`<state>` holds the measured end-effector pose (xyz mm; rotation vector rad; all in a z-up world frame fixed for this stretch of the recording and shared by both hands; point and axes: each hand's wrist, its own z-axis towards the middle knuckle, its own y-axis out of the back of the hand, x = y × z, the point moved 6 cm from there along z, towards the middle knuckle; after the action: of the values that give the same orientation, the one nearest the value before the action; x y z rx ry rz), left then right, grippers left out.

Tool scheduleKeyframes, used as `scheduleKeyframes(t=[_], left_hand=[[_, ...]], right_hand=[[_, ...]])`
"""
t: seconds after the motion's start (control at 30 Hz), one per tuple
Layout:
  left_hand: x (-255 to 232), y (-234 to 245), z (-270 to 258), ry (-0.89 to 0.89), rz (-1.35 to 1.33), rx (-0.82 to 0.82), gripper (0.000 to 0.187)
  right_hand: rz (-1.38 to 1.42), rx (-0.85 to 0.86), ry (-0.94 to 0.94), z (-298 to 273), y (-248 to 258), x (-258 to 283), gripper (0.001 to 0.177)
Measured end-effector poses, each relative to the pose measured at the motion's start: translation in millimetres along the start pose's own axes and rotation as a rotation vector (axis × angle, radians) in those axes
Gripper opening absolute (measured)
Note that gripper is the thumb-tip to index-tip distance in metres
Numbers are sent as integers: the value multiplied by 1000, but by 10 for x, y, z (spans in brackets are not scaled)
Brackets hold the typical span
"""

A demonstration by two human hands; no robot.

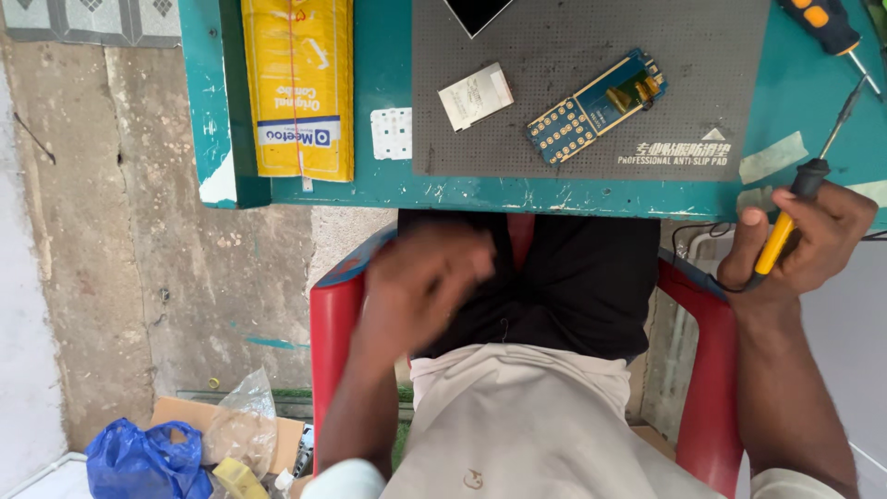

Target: The person uses a screwdriver to work on a blue circuit board placed on a green anti-slip mat. They then pick up a small rectangular electronic component and use the screwdriver to manipulate its internal parts. The workspace is cluttered with various tools and electronic parts.

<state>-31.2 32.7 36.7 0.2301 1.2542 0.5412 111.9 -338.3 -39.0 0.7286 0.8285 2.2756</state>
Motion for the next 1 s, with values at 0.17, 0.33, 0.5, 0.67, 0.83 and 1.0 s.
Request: scheduleKeyframes(t=[0.17,0.33,0.5,0.67,0.83,1.0], left_hand=[[140,140,691,-53,518,-219,30],[352,39,900,-67,599,-182,56],[546,13,872,-29,522,-166,53],[580,75,891,-62,471,-236,49],[616,172,926,-55,397,-287,50],[521,96,872,-166,497,-315,53]], right_hand=[[66,-5,-16,-16,-4,-26,27],[64,-7,-11,-32,-5,-44,26],[24,5,32,-17,-15,-37,26],[26,16,46,-15,-6,-53,27],[24,1,49,-18,-18,-54,27],[16,22,24,-65,-6,-97,26]])
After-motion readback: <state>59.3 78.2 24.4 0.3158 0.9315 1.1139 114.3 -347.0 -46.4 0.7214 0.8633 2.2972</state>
